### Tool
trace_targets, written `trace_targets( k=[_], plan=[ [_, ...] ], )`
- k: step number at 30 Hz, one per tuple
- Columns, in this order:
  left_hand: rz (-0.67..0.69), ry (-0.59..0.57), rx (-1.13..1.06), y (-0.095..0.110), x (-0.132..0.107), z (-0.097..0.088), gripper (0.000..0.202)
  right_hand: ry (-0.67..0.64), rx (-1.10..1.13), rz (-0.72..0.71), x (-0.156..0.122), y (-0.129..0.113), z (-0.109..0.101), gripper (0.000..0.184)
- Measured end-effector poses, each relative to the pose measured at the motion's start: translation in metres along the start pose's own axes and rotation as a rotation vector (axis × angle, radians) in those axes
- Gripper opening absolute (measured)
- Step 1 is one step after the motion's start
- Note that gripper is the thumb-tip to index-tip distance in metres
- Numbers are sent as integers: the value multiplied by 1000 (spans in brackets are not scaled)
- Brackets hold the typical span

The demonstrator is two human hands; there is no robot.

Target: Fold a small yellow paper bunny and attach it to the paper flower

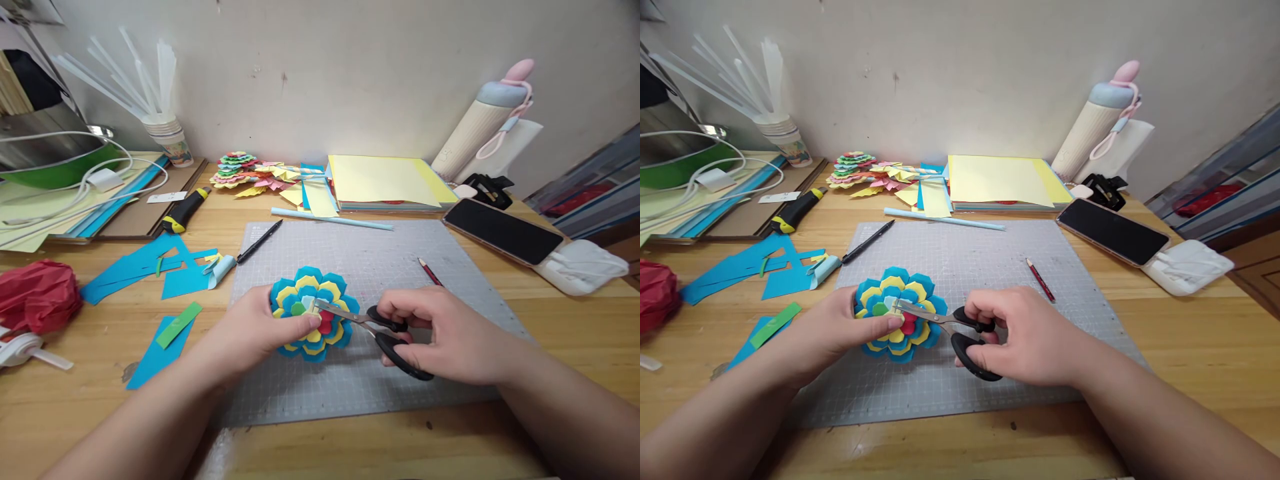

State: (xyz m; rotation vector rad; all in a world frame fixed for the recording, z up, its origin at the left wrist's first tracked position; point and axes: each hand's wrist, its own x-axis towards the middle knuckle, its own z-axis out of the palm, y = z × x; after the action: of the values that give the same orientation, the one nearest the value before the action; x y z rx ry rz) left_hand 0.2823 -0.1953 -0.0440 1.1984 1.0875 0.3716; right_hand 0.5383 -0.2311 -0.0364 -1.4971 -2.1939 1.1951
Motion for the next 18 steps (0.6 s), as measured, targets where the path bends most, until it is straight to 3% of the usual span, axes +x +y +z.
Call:
trace_targets(
  k=[10,18],
  plan=[
    [-5,-47,-17,4,-2,1,35,8,-89,-35,-1,-1,-2,22],
    [-66,-73,12,11,-6,2,30,22,-244,-180,-1,1,-11,20]
  ],
)
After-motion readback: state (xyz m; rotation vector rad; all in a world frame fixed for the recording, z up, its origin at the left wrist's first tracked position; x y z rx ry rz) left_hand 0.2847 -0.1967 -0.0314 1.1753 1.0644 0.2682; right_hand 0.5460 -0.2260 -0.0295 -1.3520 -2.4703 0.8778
